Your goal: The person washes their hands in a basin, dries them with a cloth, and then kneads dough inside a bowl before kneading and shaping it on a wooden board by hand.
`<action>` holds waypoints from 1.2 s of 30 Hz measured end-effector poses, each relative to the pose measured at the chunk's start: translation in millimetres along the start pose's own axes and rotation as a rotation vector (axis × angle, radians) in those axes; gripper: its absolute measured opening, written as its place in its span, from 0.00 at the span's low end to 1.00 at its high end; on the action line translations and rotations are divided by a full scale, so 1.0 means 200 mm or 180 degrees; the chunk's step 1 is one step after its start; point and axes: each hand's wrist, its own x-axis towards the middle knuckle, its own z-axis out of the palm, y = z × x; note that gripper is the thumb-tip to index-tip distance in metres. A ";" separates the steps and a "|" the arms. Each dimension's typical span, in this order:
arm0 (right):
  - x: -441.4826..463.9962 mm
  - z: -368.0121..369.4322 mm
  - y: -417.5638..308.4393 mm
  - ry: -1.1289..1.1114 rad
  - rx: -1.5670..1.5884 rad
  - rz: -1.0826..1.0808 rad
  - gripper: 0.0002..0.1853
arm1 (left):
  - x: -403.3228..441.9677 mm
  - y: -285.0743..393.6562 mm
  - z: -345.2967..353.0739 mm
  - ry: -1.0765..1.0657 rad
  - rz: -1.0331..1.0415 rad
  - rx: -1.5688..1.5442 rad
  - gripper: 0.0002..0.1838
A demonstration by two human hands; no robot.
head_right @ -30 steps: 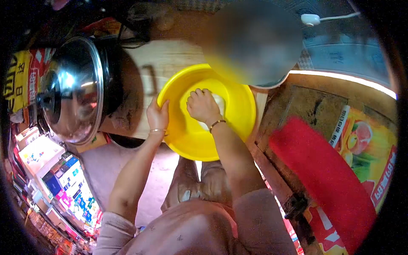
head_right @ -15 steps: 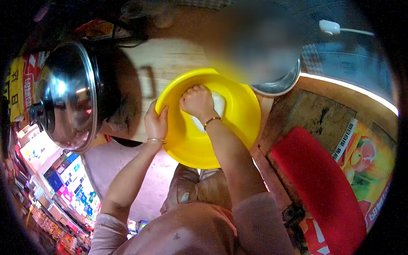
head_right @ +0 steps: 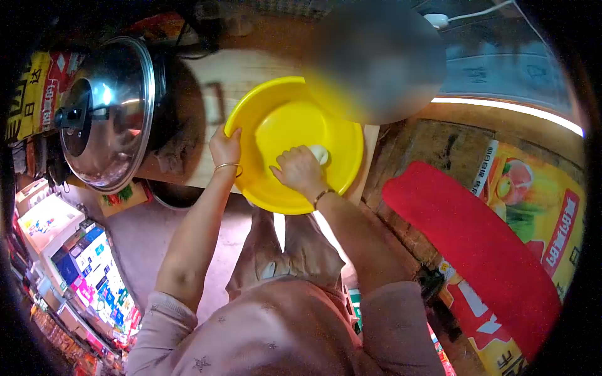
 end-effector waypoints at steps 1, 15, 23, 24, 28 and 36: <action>0.00 0.07 -0.04 0.0462 -0.0158 0.0069 0.13 | -0.02 0.00 -0.02 -0.0018 -0.0032 0.0043 0.12; 0.45 0.17 0.04 0.0792 0.0099 -0.0014 0.04 | 0.00 0.05 -0.02 -0.0223 -0.0043 -0.0235 0.11; 0.57 0.19 0.07 0.0484 -0.0126 -0.0390 0.07 | 0.00 0.02 -0.02 -0.0108 0.0203 -0.0090 0.11; 0.55 0.20 0.06 0.0597 -0.0153 -0.0423 0.08 | 0.01 0.01 -0.02 -0.0085 0.0196 -0.0097 0.11; 0.47 0.10 -0.01 0.0953 -0.0440 -0.0021 0.11 | 0.03 0.00 0.00 -0.0035 0.0288 0.0186 0.10; 0.00 -0.02 0.00 0.0529 -0.0352 -0.0201 0.17 | -0.01 0.03 0.01 -0.0021 -0.0023 0.0189 0.10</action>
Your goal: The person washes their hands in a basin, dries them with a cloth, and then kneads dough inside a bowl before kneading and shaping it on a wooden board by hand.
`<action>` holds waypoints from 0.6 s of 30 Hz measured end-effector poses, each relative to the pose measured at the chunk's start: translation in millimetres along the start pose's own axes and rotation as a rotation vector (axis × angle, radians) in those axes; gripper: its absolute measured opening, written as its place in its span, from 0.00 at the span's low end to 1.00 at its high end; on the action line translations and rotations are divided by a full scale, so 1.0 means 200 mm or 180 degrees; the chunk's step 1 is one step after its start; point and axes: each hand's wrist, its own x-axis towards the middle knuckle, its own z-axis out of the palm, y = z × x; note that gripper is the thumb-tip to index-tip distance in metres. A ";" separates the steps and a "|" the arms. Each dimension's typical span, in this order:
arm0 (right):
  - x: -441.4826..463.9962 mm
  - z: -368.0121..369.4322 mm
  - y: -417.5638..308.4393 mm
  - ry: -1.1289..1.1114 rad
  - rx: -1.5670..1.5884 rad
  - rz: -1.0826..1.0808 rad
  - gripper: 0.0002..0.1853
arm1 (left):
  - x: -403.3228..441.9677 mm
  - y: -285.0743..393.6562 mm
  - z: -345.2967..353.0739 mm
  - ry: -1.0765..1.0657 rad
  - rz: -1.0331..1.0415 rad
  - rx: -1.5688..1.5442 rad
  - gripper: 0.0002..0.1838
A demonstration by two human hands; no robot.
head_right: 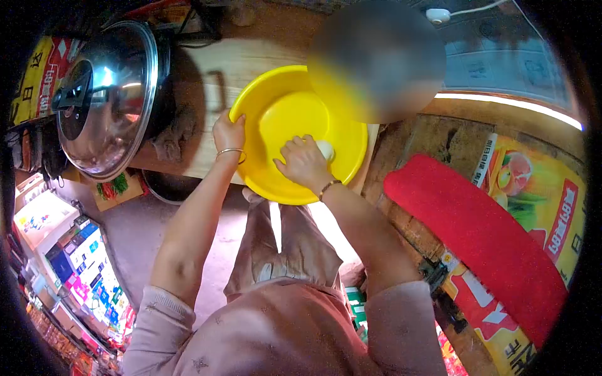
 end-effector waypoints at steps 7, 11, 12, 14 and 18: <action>0.04 0.22 -0.07 0.0221 0.0185 0.0271 0.07 | 0.01 0.00 0.00 -0.0195 -0.0101 -0.0305 0.09; 0.15 0.27 -0.05 0.0492 0.0361 0.0306 0.05 | 0.01 0.02 -0.01 -0.0152 -0.0103 -0.0323 0.09; 0.17 0.27 -0.04 0.0474 0.0375 0.0300 0.05 | 0.01 0.02 0.00 -0.0152 -0.0125 -0.0314 0.09; 0.22 0.28 -0.05 0.0190 0.0299 0.0244 0.07 | 0.01 0.03 -0.02 -0.0234 -0.0143 -0.0339 0.09; 0.32 0.30 -0.03 -0.0109 0.0501 0.0179 0.08 | 0.02 0.06 -0.02 -0.0310 -0.0290 -0.0402 0.09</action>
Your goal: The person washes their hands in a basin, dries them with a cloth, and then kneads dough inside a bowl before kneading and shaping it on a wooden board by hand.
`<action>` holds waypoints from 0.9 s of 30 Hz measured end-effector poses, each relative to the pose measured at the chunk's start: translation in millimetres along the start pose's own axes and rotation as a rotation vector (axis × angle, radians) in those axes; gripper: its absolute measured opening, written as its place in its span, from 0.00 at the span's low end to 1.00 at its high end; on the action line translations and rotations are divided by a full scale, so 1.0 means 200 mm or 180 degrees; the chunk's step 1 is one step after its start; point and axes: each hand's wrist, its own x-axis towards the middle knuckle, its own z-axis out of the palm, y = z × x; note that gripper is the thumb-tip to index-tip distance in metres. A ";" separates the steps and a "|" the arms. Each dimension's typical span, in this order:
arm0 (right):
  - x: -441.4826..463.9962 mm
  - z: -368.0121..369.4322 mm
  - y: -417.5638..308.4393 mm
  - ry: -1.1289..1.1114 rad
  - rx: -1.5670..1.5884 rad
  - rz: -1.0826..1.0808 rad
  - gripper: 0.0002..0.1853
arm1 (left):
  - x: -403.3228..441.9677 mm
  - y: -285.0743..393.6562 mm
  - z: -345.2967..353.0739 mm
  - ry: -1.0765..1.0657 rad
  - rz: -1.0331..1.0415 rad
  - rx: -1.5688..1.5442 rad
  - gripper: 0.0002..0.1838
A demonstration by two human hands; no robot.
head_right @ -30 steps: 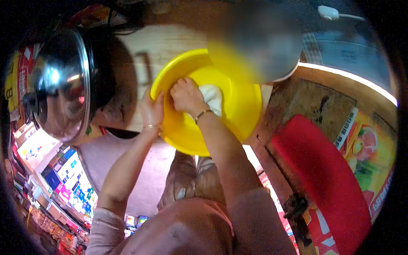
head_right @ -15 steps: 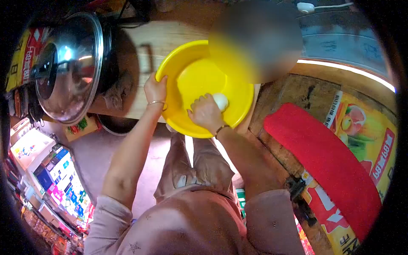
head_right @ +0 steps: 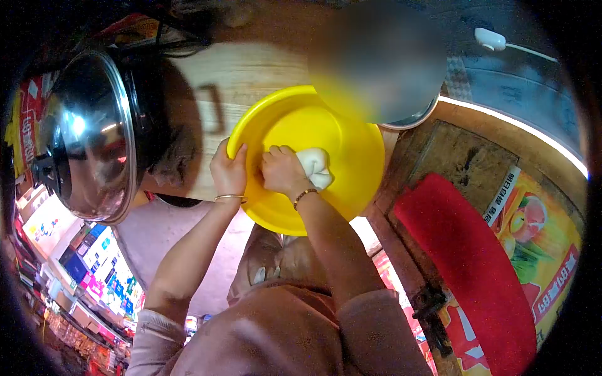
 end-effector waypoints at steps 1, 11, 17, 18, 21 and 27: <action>0.02 0.01 0.00 0.0001 0.0052 -0.0102 0.08 | 0.00 -0.01 0.01 0.0056 0.0049 -0.0021 0.09; 0.19 -0.08 0.03 -0.0939 0.1440 0.1025 0.14 | -0.01 -0.03 0.00 0.0157 0.0289 0.0166 0.10; 0.02 -0.12 0.06 0.0878 -0.0641 0.2930 0.20 | -0.03 -0.03 0.01 0.0320 0.0195 0.0183 0.10; 0.02 -0.13 0.04 0.0881 -0.0656 0.2919 0.20 | -0.02 -0.04 0.01 0.0327 0.0193 0.0167 0.10; -0.02 -0.15 -0.06 0.0493 -0.0274 0.1476 0.10 | -0.02 -0.07 0.03 0.0427 0.0220 0.0407 0.09; 0.09 -0.03 0.04 0.1723 -0.0511 0.0991 0.05 | -0.01 -0.07 0.00 0.0149 0.0289 0.0340 0.12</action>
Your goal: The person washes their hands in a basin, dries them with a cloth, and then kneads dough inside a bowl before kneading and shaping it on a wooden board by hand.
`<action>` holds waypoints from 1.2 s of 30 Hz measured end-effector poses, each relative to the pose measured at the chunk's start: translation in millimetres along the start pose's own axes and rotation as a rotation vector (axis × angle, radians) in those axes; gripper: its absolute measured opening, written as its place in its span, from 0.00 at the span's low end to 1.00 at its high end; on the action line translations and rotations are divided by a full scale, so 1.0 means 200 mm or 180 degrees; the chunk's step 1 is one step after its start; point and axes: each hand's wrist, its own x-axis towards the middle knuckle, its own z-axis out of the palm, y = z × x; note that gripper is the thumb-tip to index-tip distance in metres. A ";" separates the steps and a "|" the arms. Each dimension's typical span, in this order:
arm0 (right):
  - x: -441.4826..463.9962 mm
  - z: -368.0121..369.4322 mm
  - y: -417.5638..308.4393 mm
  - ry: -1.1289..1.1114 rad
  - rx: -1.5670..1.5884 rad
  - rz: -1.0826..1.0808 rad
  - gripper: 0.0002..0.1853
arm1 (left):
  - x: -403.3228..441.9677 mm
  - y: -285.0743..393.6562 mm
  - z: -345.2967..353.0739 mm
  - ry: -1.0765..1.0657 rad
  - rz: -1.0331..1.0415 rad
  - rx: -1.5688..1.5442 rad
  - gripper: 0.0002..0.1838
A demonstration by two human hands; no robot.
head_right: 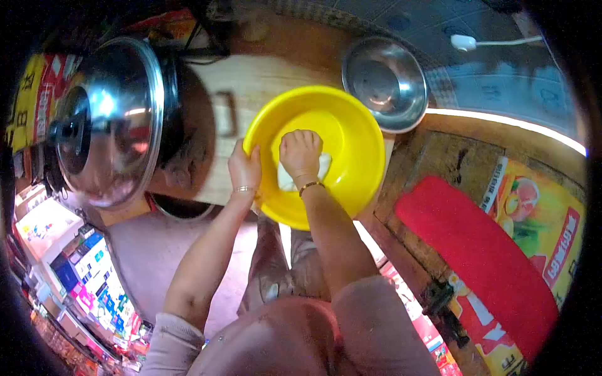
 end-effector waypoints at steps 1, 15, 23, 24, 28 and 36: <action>0.05 0.03 0.01 -0.0002 0.0000 0.0032 0.05 | 0.00 0.00 -0.01 -0.0185 -0.0076 -0.0078 0.13; 0.22 0.13 0.08 -0.0926 0.0330 -0.0598 0.13 | 0.10 0.06 -0.01 -0.0472 0.0397 0.0066 0.07; 0.23 -0.01 0.07 -0.1722 0.0588 -0.0414 0.20 | 0.11 0.01 0.03 -0.0167 0.0532 0.0534 0.12; 0.19 -0.15 0.01 -0.1731 0.0556 -0.0404 0.20 | 0.06 0.02 0.01 -0.0185 0.0532 0.0505 0.12; -0.07 -0.33 0.02 -0.1266 0.0177 -0.0602 0.16 | 0.10 0.07 0.00 -0.0248 0.0258 0.0276 0.11; -0.14 -0.08 -0.04 -0.0006 0.0112 0.0110 0.08 | 0.11 0.02 0.02 -0.0262 0.0380 -0.0139 0.09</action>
